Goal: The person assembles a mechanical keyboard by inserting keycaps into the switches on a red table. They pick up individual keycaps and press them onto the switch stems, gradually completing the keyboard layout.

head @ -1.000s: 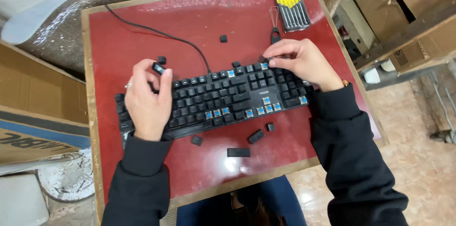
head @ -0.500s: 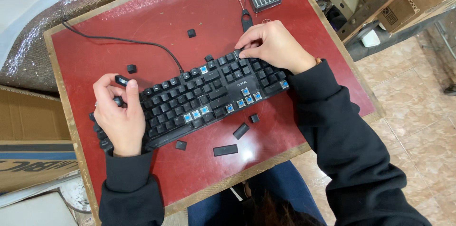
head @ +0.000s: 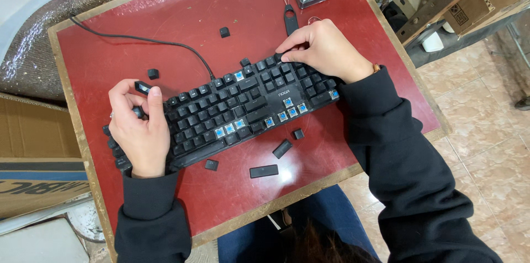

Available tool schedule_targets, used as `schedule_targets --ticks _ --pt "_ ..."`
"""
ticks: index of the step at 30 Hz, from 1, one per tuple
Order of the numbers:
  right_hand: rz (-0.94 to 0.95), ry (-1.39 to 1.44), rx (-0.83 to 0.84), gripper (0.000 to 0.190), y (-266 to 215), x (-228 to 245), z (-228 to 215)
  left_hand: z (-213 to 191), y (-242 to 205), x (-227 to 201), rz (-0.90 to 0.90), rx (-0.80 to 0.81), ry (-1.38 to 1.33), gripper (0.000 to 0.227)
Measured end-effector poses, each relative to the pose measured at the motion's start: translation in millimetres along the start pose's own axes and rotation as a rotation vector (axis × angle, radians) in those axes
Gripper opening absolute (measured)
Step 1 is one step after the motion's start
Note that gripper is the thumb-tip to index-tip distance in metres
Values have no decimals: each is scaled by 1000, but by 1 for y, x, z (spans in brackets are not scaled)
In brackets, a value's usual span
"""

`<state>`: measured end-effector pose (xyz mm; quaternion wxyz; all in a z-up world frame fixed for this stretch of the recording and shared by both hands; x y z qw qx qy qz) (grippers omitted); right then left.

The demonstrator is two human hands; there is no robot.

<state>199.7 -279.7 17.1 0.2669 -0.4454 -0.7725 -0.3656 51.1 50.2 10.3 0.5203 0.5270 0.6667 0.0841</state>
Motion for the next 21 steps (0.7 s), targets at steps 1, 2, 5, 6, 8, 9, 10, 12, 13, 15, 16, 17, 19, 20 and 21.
schedule_targets --ticks 1,2,5,6,8,9,10,12,13,15,16,17,19,20,21 --pt "1 1 0 18 0 -1 2 0 0 0 0 1 0 25" --pt "-14 14 -1 19 0 -1 3 0 1 0 1 3 -5 25" --pt "-72 7 8 14 0 0 3 -1 1 -6 9 0 14 23" --pt "-117 -13 18 9 0 2 2 -1 0 -9 18 -5 37 22" --pt "-77 -3 19 9 1 3 3 -1 0 -8 12 -5 45 22" --pt "-37 7 20 9 1 2 3 0 0 -8 6 -4 53 23" --pt "-36 7 20 9 2 3 3 -1 0 -8 6 -3 53 23" --pt "13 5 29 10 3 3 3 -1 0 -9 9 -2 50 23" --pt "14 6 30 10 4 1 4 0 0 -8 9 -1 50 23" --pt "86 -55 43 12 6 -6 7 0 0 -7 18 -6 68 22" --pt "86 -54 43 12 7 -3 7 -1 0 -7 18 -6 69 22" --pt "104 -72 46 11 7 -1 7 0 0 -8 8 -5 61 22" --pt "123 -92 49 11 8 -1 7 0 0 -9 -2 -2 53 22" --pt "104 -103 55 10 9 -1 8 0 0 -9 4 -3 49 22" --pt "85 -113 63 10 9 -1 10 -1 0 -10 8 -3 47 22"
Point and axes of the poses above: each hand's wrist, its own y-axis towards the middle knuckle, its own z-axis out of the palm, x = y × z, the point moved 5 cm from there along y, towards the middle knuckle, and after that the axes turned 15 degrees about -x, right-handed, at the moved point
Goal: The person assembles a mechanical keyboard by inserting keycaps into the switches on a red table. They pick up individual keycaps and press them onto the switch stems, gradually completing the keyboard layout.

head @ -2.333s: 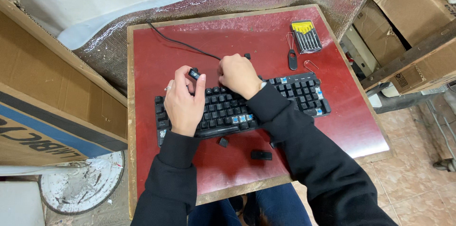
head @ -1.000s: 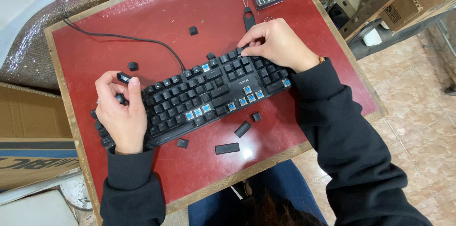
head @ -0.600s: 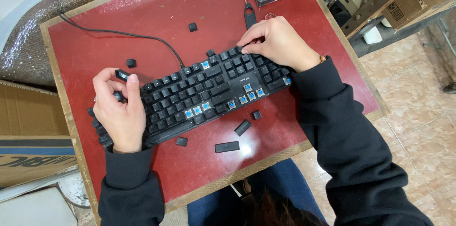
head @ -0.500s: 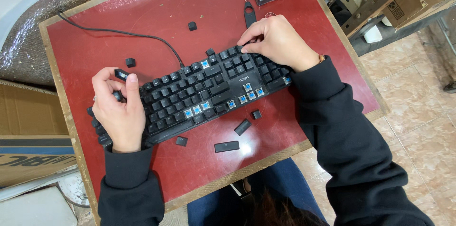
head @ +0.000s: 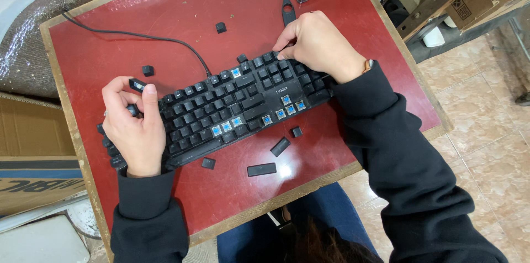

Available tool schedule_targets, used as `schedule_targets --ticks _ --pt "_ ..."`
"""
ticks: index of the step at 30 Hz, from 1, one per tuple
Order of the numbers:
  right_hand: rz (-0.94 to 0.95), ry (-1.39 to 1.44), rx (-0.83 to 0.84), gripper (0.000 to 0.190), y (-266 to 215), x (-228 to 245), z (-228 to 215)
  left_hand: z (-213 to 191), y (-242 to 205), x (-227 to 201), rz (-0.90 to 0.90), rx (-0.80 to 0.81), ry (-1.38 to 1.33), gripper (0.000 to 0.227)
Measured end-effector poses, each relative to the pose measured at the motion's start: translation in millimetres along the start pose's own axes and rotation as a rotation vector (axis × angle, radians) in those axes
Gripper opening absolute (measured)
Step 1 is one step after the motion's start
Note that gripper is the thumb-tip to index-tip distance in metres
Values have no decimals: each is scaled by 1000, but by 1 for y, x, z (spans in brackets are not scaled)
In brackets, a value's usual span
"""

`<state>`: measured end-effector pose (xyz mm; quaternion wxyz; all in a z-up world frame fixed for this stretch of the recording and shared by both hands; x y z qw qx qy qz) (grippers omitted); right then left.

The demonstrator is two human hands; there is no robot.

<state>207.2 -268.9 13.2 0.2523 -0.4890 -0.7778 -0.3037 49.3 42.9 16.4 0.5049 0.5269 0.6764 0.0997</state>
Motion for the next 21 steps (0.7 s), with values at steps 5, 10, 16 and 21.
schedule_targets --ticks 5,10,16,21 --pt "-96 -62 -15 7 0 1 3 0 0 1 23 -1 4 22" --pt "-241 -120 -64 8 -4 0 6 1 0 1 16 2 4 22" --pt "-201 -54 -22 4 -5 4 -3 1 1 0 10 6 1 22" --pt "-241 51 -29 17 -12 9 -15 0 0 0 20 0 -6 23"
Point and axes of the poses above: each hand's wrist, its own y-axis towards the middle knuckle, its own z-axis out of the palm, x = y × z, the point moved 5 cm from there along y, towards the middle knuckle, and after that the axes turned 15 degrees about -x, right-handed, at the moved point
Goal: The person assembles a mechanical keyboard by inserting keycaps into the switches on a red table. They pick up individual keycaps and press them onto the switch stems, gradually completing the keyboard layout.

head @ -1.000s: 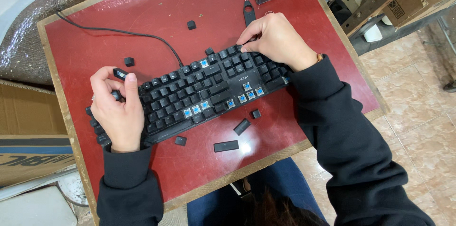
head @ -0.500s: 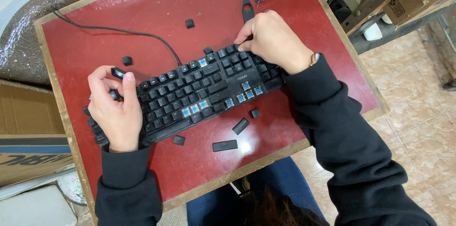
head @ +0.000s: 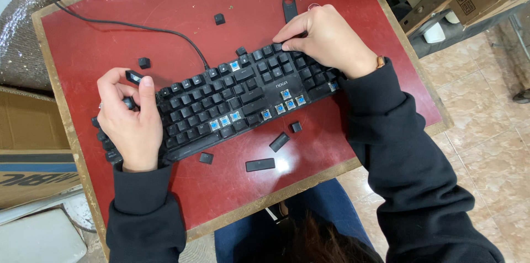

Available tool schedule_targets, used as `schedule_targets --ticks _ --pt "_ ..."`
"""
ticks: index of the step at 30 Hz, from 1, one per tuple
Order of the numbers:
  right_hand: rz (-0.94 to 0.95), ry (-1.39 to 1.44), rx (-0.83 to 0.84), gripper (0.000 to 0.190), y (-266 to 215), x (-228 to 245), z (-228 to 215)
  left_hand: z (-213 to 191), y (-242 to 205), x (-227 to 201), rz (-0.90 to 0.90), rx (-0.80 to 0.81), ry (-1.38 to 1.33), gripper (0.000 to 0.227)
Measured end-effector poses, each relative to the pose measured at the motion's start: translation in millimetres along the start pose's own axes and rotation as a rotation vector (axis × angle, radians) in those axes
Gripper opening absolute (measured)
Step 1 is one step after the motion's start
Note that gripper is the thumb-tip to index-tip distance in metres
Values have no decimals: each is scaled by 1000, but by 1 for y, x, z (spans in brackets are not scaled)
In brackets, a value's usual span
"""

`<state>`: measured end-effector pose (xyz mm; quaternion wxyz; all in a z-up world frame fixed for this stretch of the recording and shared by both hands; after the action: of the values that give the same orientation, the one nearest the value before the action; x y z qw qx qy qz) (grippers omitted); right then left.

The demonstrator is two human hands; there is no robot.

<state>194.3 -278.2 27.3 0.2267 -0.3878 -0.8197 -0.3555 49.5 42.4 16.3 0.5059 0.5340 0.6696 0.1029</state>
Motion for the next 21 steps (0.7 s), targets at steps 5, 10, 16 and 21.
schedule_targets --ticks 5,10,16,21 --pt "5 -24 -19 19 -2 4 -1 0 0 -1 -3 10 -7 22" --pt "-155 -36 -41 21 -4 30 -9 0 1 1 14 3 7 23" --pt "-332 234 259 9 -20 103 -5 -3 1 -1 13 -9 -6 22" --pt "-301 106 685 16 -55 97 41 -2 2 -3 24 3 -32 21"
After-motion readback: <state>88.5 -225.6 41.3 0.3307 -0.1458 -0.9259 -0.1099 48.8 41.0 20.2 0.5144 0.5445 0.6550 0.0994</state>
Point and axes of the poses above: each hand's wrist, its own y-axis towards the middle knuckle, its own z-axis out of the palm, x = y × z, the point moved 5 cm from there along y, towards the middle knuckle, and after that the axes turned 15 degrees about -x, right-handed, at the moved point
